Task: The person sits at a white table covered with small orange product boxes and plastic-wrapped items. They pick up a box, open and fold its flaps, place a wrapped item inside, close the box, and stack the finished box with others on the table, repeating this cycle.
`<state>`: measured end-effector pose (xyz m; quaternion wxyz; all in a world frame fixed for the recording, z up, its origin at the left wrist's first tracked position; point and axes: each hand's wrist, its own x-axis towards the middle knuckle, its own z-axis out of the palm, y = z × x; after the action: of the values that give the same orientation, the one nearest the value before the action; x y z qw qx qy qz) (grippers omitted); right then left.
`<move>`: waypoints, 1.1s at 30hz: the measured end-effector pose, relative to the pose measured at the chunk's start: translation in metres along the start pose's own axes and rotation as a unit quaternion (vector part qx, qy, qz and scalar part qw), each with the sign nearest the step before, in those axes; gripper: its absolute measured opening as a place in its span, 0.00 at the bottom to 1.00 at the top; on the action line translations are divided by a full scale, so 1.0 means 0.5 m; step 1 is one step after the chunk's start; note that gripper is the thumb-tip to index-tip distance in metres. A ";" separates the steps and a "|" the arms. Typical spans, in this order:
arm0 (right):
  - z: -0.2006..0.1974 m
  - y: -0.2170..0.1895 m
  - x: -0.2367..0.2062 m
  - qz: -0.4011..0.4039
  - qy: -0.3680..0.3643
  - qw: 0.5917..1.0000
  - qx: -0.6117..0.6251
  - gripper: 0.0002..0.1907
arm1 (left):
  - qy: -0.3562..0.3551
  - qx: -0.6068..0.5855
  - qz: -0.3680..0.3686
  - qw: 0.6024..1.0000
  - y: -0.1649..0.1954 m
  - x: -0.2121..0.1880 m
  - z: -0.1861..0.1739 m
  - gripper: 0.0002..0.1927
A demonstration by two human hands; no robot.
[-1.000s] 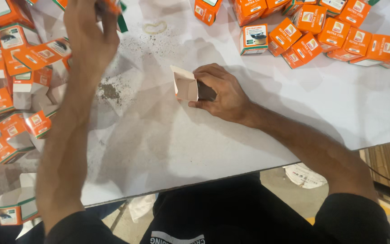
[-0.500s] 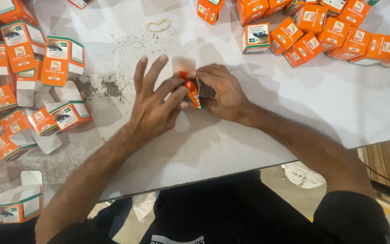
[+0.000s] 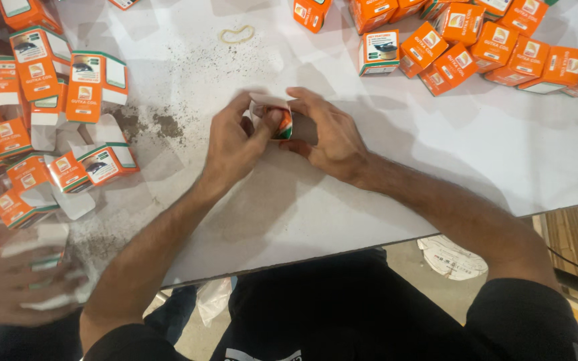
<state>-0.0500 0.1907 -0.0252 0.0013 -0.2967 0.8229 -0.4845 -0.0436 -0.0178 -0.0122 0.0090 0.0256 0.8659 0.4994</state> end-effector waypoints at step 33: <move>0.007 -0.012 -0.004 -0.132 0.044 0.983 -0.119 0.27 | -0.002 0.081 0.343 0.936 -0.037 -0.039 -0.021 0.19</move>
<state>-0.0443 0.1867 -0.0228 -0.1345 -0.3792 0.8275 -0.3915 -0.0250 -0.0373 -0.0232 -0.1629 0.3229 0.8420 0.4003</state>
